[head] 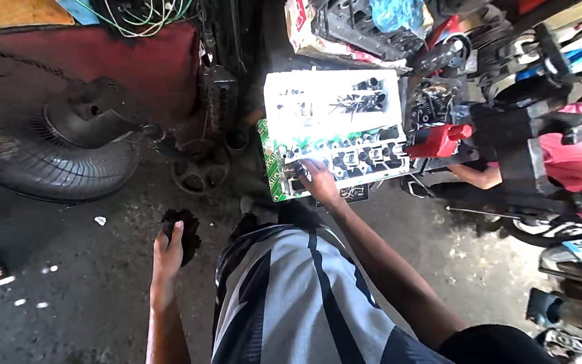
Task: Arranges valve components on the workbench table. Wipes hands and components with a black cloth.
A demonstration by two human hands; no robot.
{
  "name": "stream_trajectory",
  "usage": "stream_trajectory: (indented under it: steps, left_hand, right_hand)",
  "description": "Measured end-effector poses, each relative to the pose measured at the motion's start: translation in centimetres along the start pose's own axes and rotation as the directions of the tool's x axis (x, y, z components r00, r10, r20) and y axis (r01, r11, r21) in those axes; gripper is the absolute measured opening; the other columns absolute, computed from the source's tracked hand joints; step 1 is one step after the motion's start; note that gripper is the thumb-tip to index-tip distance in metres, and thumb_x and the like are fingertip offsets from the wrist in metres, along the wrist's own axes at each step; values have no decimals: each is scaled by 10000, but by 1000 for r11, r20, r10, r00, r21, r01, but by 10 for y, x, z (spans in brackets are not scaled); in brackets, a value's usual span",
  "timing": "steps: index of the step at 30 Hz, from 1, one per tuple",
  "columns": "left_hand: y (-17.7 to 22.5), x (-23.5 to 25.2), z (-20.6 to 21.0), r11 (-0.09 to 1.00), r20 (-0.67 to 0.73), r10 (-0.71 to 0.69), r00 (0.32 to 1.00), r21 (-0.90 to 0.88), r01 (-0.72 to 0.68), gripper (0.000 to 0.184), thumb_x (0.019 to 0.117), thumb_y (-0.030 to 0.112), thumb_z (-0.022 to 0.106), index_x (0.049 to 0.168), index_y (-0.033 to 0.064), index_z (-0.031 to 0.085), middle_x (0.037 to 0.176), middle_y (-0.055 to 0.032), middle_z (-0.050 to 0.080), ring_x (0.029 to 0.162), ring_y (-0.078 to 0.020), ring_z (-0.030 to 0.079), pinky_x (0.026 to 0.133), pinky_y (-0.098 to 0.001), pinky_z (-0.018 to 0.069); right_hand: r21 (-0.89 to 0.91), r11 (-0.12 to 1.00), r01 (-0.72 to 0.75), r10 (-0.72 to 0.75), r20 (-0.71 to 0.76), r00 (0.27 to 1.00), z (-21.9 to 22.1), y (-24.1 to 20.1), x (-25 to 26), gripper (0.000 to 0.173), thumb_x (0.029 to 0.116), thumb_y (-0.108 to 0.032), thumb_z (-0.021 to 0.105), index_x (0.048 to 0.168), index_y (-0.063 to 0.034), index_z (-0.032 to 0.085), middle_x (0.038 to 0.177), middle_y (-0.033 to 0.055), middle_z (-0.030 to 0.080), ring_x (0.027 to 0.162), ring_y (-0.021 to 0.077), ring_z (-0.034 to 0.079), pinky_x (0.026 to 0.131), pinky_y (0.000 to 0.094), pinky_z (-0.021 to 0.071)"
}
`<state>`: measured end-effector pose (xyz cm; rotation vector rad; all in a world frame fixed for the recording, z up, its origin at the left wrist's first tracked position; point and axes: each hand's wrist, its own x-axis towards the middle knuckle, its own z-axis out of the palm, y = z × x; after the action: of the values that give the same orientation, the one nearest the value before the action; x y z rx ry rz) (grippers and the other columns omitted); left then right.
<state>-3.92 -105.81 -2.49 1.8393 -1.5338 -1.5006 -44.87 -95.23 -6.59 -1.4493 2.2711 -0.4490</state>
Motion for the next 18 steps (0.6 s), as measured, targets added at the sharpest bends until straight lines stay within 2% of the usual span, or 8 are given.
stream_trajectory:
  steps: [3, 5, 7, 9, 11, 12, 15, 18]
  left_hand:
    - [3, -6, 8, 1000, -16, 21, 1000, 19, -21, 478, 1073, 378, 465, 1344, -6, 555, 1161, -106, 684, 1009, -69, 676, 925, -295, 566]
    - [11, -16, 16, 1000, -44, -21, 999, -22, 20, 505, 1075, 382, 457, 1392, -6, 520, 1228, -126, 663, 1071, -89, 661, 968, -319, 551]
    - [24, -26, 29, 985, -97, -89, 991, -158, 72, 509, 1081, 353, 432, 1440, -7, 467, 1271, -127, 637, 1107, -105, 641, 987, -352, 540]
    - [34, -34, 46, 953, -161, -103, 982, -298, 51, 405, 1063, 281, 392, 1354, 18, 493, 1147, -22, 652, 1010, -38, 644, 915, -302, 561]
    - [44, -38, 63, 935, -237, -98, 967, -354, 8, 352, 1031, 225, 395, 1297, 19, 496, 1066, 28, 642, 937, 8, 636, 855, -259, 565]
    - [49, -41, 70, 930, -275, -84, 958, -366, -24, 391, 1002, 192, 419, 1332, -12, 473, 1100, 8, 624, 956, 5, 618, 873, -258, 549]
    - [80, -61, 94, 901, -409, -43, 912, -409, -141, 337, 959, 59, 482, 1283, -29, 456, 1065, 38, 608, 947, 30, 622, 868, -227, 556]
    - [91, -90, 108, 777, -387, 34, 921, -570, -268, 290, 950, -45, 413, 1152, 118, 543, 1034, 111, 708, 986, -6, 680, 900, -265, 583]
  right_hand:
    - [-43, 991, 130, -134, -130, 982, 3, 1, -10, 242, 992, -134, 594, 1159, -20, 727, 1250, 174, 684, 1201, 362, 632, 1030, 517, 512]
    - [-36, 982, 187, -190, -179, 965, -2, 1, -17, 247, 993, -140, 565, 1138, -62, 749, 1237, 134, 700, 1175, 337, 645, 1011, 508, 519]
    - [-7, 987, 162, -158, -255, 954, -29, 1, -15, 247, 978, -200, 609, 1141, -101, 765, 1217, 117, 708, 1150, 327, 653, 1004, 518, 523]
    - [14, 994, 107, -97, -325, 941, -66, 14, -5, 264, 954, -240, 661, 1157, -105, 762, 1197, 125, 705, 1122, 328, 655, 972, 537, 522]
    - [18, 1000, 11, -4, -344, 939, -101, 52, 17, 309, 931, -257, 701, 1194, -99, 744, 1215, 144, 693, 1145, 347, 639, 982, 562, 507]
    - [19, 998, -54, 57, -328, 943, -118, 78, 30, 336, 935, -262, 707, 1224, -92, 727, 1241, 159, 679, 1170, 366, 620, 1006, 582, 481]
    - [31, 972, -231, 231, -255, 939, -160, 163, 75, 344, 965, -223, 670, 1267, -60, 694, 1291, 206, 649, 1223, 416, 595, 1036, 631, 457]
    - [-17, 948, -318, 307, -212, 928, -188, 225, 124, 301, 982, -220, 629, 1224, -61, 710, 1223, 192, 690, 1163, 398, 646, 994, 622, 501]
